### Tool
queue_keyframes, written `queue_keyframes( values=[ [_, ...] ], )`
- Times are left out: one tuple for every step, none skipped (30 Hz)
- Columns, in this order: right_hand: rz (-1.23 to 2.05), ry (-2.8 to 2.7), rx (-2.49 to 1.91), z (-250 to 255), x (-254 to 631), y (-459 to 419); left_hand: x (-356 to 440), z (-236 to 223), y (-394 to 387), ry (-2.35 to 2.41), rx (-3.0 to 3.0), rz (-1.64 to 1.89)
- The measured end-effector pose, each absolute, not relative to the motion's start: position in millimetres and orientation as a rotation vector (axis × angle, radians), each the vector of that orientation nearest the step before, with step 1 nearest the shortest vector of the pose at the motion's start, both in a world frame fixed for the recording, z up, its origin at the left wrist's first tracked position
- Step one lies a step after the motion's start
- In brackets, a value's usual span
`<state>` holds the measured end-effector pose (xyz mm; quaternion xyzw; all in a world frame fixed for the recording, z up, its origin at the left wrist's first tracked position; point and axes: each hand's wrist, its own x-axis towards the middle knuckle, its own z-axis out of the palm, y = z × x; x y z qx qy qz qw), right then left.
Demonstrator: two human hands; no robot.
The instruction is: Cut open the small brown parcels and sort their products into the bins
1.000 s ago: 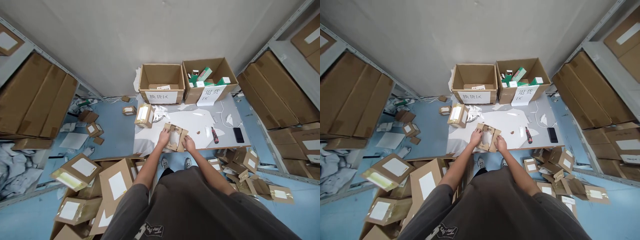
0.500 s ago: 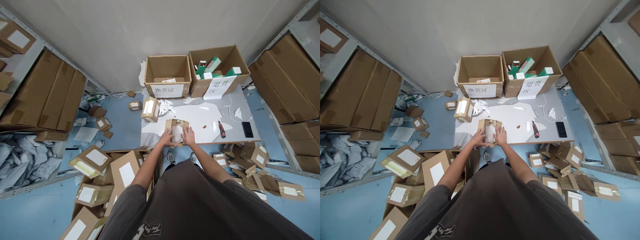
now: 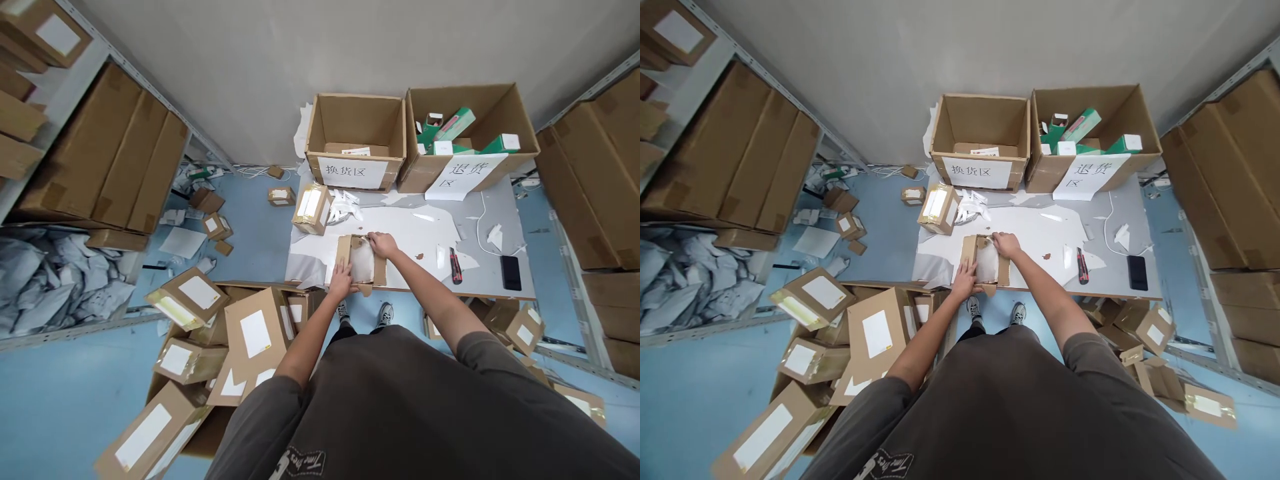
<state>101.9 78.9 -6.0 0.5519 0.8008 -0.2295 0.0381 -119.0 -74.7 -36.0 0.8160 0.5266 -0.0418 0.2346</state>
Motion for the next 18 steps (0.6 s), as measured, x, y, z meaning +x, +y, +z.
queue_keyframes(
  values=[
    [-0.761, 2.425, 1.706, -5.1, 102.8, 86.4, -118.9, -37.0, -78.2, 1.465, 2.236, -0.100],
    [-0.806, 2.394, 1.722, -4.5, 102.5, 94.2, -119.1, -37.6, -81.3, 1.490, 2.229, -0.086],
    [-0.835, 2.369, 1.741, -4.4, 101.0, 102.1, -120.0, -37.8, -84.0, 1.518, 2.222, -0.075],
    [-0.851, 2.351, 1.760, -4.8, 98.1, 109.9, -121.5, -37.7, -86.0, 1.544, 2.213, -0.070],
    [-0.859, 2.341, 1.776, -5.8, 93.9, 117.4, -123.8, -37.2, -87.4, 1.567, 2.202, -0.070],
    [-0.865, 2.338, 1.784, -7.1, 88.4, 124.3, -126.8, -36.4, -88.4, 1.589, 2.189, -0.071],
    [-0.876, 2.336, 1.788, -8.6, 81.9, 130.3, -130.4, -35.5, -89.0, 1.610, 2.173, -0.076],
    [-0.891, 2.338, 1.788, -10.0, 74.7, 135.1, -134.3, -34.6, -89.5, 1.634, 2.154, -0.081],
    [-0.902, 2.346, 1.795, -11.0, 67.2, 138.5, -138.3, -33.7, -89.9, 1.662, 2.132, -0.088],
    [-0.902, 2.367, 1.818, -11.2, 59.8, 140.2, -142.1, -33.0, -90.4, 1.693, 2.106, -0.094],
    [-0.887, 2.408, 1.862, -10.5, 52.7, 140.1, -145.2, -32.4, -90.9, 1.725, 2.078, -0.101],
    [-0.862, 2.470, 1.921, -8.9, 46.2, 137.8, -147.6, -32.0, -91.3, 1.759, 2.049, -0.107],
    [-0.831, 2.552, 1.990, -6.5, 40.4, 133.4, -149.0, -31.8, -91.7, 1.794, 2.019, -0.110],
    [-0.806, 2.640, 2.056, -3.6, 35.1, 126.7, -149.6, -31.5, -91.8, 1.824, 1.993, -0.111],
    [-0.802, 2.723, 2.100, -0.7, 30.2, 117.9, -149.7, -31.2, -91.8, 1.847, 1.972, -0.112],
    [-0.830, 2.782, 2.124, 1.9, 25.6, 107.3, -149.5, -30.5, -91.5, 1.861, 1.958, -0.111],
    [-0.900, 2.789, 2.113, 3.6, 21.0, 95.5, -149.5, -29.5, -91.0, 1.863, 1.950, -0.111],
    [-0.979, 2.761, 2.072, 4.3, 16.3, 82.9, -150.1, -28.0, -90.4, 1.854, 1.945, -0.114]
  ],
)
